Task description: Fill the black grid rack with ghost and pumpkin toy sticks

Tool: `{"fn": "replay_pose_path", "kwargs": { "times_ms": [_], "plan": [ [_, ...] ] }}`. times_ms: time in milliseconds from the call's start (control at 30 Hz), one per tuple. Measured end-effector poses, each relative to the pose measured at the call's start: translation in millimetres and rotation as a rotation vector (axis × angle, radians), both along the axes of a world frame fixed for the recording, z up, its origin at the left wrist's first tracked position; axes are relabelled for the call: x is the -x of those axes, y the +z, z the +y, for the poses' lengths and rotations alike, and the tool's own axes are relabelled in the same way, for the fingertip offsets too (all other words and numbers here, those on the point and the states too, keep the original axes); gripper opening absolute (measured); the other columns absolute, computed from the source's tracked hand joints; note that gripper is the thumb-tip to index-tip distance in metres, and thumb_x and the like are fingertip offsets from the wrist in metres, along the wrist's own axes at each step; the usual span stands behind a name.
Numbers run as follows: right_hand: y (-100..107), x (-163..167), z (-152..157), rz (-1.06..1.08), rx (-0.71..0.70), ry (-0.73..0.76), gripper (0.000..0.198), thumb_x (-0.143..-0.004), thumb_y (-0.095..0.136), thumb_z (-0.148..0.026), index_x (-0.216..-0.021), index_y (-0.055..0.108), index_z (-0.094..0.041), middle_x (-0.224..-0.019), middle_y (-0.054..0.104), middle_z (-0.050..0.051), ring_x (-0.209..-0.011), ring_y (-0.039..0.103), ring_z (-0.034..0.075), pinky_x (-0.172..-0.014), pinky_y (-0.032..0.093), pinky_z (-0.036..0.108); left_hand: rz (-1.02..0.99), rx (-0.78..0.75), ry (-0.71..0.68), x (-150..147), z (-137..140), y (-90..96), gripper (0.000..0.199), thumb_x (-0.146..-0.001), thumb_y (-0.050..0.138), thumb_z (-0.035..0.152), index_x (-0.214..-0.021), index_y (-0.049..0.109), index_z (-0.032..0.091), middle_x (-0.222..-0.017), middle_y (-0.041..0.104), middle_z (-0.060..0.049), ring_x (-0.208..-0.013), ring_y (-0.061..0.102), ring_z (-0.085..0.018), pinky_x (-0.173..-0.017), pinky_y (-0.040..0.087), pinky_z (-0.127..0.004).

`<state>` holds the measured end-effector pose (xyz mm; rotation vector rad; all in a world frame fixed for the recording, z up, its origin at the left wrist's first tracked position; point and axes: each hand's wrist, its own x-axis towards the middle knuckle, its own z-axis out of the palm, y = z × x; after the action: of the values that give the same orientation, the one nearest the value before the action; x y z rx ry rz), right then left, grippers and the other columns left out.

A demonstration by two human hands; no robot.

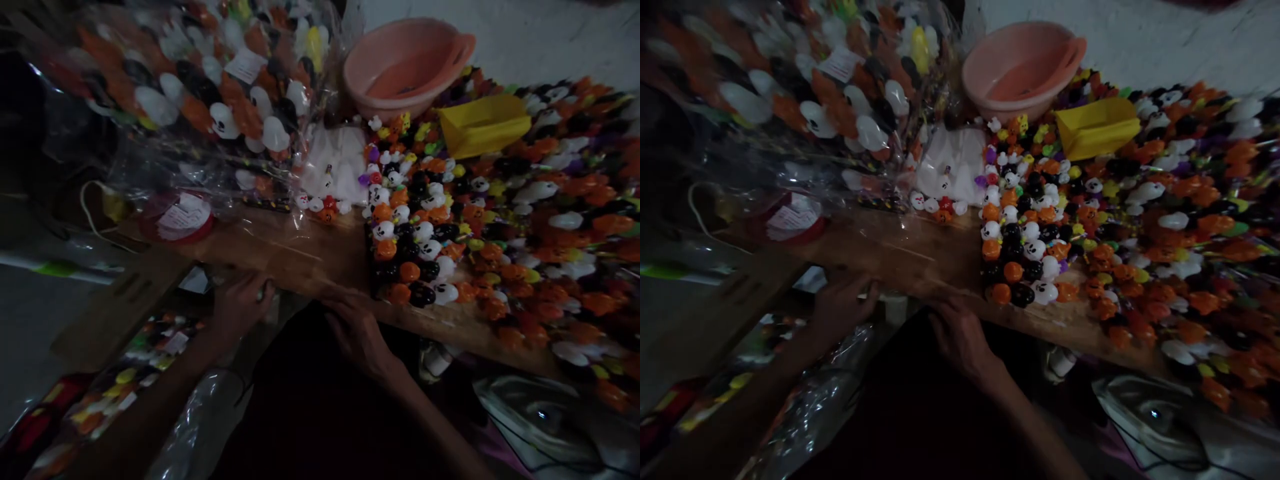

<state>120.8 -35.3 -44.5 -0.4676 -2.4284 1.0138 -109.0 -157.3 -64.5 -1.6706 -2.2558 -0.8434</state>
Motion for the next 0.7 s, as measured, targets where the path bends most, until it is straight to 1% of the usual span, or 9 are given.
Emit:
{"fn": "replay_pose_path", "kwargs": {
  "times_ms": [67,133,200,300,367,467,533,600,700],
  "plan": [
    [-31,1,4,0.007,-0.027,-0.129,0.026,-0.101,0.053,-0.019,-0.116,0.074,-0.021,-0.116,0.078,0.010,-0.109,0.074,0.024,-0.096,0.061,0.041,0.023,-0.006,-0.002,-5,3,-25.7,0.019,-0.094,0.051,0.019,-0.088,0.069,0.021,-0.088,0.075,-0.006,-0.086,0.069,-0.023,-0.083,0.054,-0.038],
    [-42,7,10,0.005,-0.029,-0.167,0.026,-0.100,0.053,-0.019,-0.114,0.074,-0.021,-0.110,0.079,0.010,-0.101,0.076,0.024,-0.090,0.062,0.039,0.032,-0.001,0.002,-9,5,-36.5,0.018,-0.096,0.054,0.019,-0.102,0.071,0.020,-0.103,0.076,-0.007,-0.100,0.069,-0.023,-0.095,0.053,-0.038],
    [-39,18,14,-0.020,-0.023,-0.144,0.025,-0.100,0.053,-0.020,-0.110,0.075,-0.022,-0.102,0.079,0.008,-0.090,0.077,0.022,-0.079,0.062,0.034,0.027,0.012,0.002,-9,7,-38.6,0.020,-0.097,0.056,0.020,-0.110,0.071,0.021,-0.108,0.077,-0.006,-0.105,0.068,-0.022,-0.102,0.052,-0.038],
    [-27,43,22,-0.006,-0.053,-0.097,0.023,-0.099,0.052,-0.019,-0.099,0.075,-0.021,-0.086,0.077,0.005,-0.071,0.072,0.018,-0.062,0.057,0.027,-0.008,0.019,0.006,1,15,-36.1,0.020,-0.098,0.056,0.020,-0.110,0.072,0.023,-0.104,0.078,-0.004,-0.101,0.070,-0.020,-0.101,0.053,-0.036],
    [-19,70,36,0.051,-0.113,-0.133,0.024,-0.098,0.051,-0.018,-0.100,0.075,-0.021,-0.084,0.076,0.005,-0.071,0.071,0.018,-0.065,0.057,0.027,-0.044,0.002,0.022,12,23,-34.5,0.020,-0.098,0.055,0.022,-0.110,0.072,0.023,-0.102,0.078,-0.004,-0.097,0.072,-0.021,-0.095,0.055,-0.036],
    [-6,125,80,0.098,-0.213,-0.356,0.029,-0.096,0.047,-0.019,-0.106,0.074,-0.019,-0.100,0.077,0.010,-0.091,0.073,0.022,-0.083,0.058,0.034,-0.106,-0.039,0.037,27,41,-34.2,0.024,-0.099,0.053,0.024,-0.116,0.070,0.022,-0.102,0.079,-0.005,-0.091,0.074,-0.022,-0.085,0.058,-0.035],
    [5,166,123,0.003,-0.227,-0.591,0.032,-0.095,0.045,-0.016,-0.109,0.074,-0.016,-0.107,0.075,0.015,-0.101,0.070,0.026,-0.093,0.056,0.038,-0.147,-0.061,0.024,32,53,-35.3,0.024,-0.098,0.053,0.023,-0.116,0.070,0.022,-0.099,0.079,-0.004,-0.088,0.075,-0.021,-0.081,0.060,-0.033],
    [16,201,167,-0.157,-0.189,-0.766,0.034,-0.094,0.044,-0.012,-0.114,0.072,-0.012,-0.112,0.072,0.018,-0.109,0.067,0.028,-0.098,0.052,0.041,-0.180,-0.080,0.004,34,62,-37.5,0.021,-0.097,0.053,0.022,-0.109,0.070,0.022,-0.097,0.079,-0.004,-0.087,0.075,-0.021,-0.081,0.061,-0.031],
    [21,236,216,-0.241,-0.135,-0.854,0.026,-0.089,0.056,-0.012,-0.109,0.071,-0.008,-0.113,0.069,0.022,-0.114,0.064,0.032,-0.098,0.050,0.045,-0.227,-0.110,0.004,35,68,-43.0,0.020,-0.098,0.052,0.023,-0.104,0.070,0.023,-0.099,0.078,-0.006,-0.093,0.075,-0.022,-0.085,0.062,-0.035]
  ]
}}
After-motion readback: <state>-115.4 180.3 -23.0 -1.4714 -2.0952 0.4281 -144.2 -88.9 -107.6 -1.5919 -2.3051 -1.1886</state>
